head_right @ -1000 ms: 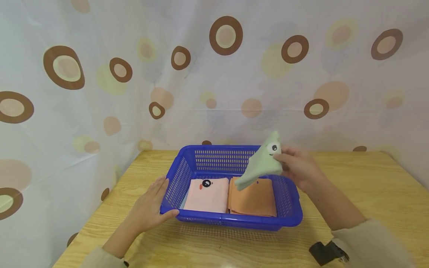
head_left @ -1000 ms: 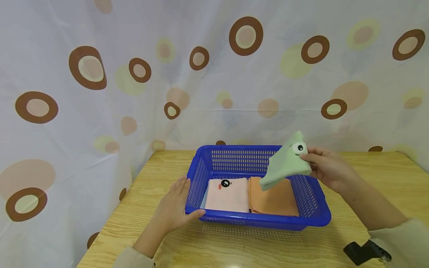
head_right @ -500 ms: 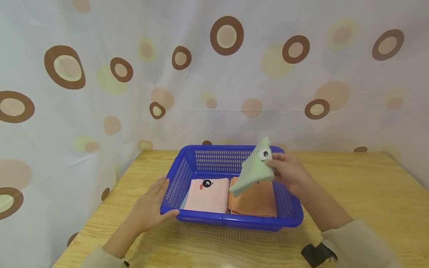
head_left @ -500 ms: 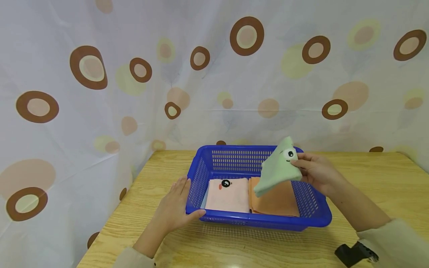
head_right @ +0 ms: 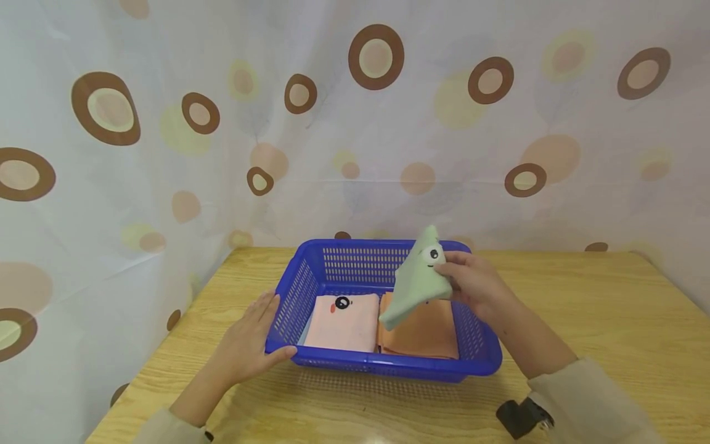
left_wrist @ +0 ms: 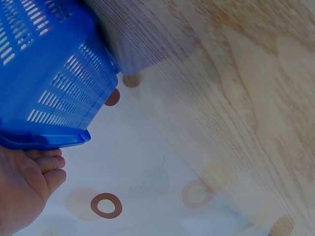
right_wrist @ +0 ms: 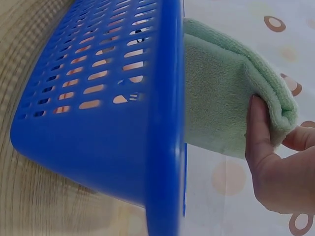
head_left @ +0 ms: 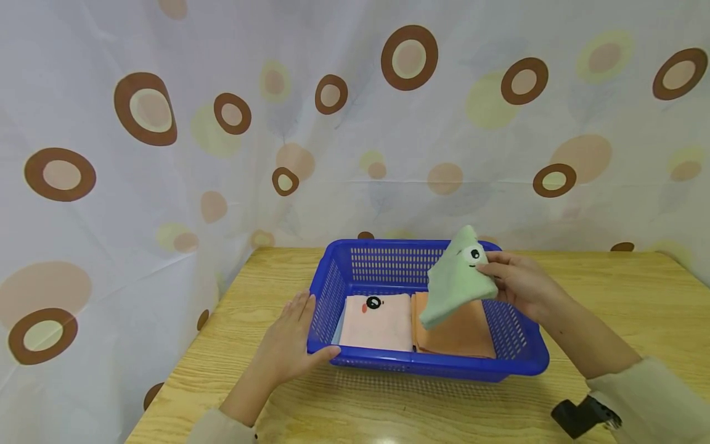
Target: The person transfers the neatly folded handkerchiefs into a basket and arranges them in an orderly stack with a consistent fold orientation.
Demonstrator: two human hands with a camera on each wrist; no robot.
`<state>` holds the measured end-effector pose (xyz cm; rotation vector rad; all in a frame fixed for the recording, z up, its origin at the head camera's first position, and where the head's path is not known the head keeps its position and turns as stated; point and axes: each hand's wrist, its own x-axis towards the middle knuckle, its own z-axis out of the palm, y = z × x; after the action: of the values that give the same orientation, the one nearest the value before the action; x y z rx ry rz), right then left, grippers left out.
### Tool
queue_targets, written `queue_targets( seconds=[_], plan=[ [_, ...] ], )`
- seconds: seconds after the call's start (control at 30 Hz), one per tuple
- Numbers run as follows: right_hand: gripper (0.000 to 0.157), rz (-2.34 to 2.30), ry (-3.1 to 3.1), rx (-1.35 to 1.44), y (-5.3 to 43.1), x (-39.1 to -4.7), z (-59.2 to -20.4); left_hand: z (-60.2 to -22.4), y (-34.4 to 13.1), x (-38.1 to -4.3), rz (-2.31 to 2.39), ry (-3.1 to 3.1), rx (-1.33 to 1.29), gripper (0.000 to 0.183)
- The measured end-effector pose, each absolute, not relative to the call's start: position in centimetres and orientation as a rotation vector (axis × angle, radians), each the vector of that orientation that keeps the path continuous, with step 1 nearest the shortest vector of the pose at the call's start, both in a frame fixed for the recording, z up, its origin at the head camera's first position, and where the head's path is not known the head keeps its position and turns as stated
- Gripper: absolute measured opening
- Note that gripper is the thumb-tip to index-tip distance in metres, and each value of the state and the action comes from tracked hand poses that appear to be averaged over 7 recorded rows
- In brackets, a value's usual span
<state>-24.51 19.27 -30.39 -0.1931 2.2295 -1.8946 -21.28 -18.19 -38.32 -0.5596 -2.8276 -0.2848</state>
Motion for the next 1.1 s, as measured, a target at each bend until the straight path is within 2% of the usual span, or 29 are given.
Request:
queue_targets(
  seconds=[0.57, 1.1],
  plan=[
    [0.051, -1.707, 2.347, -0.257, 19.65, -24.98, -30.34, -38.33, -18.21, -21.37, -0.265, -2.829, -0.562, 0.099],
    [0.049, -1.457, 2.484, -0.337, 19.72, -25.2, -29.77, -38.24, -18.22, -21.32, -0.282, -2.845, -0.557, 0.099]
  ],
)
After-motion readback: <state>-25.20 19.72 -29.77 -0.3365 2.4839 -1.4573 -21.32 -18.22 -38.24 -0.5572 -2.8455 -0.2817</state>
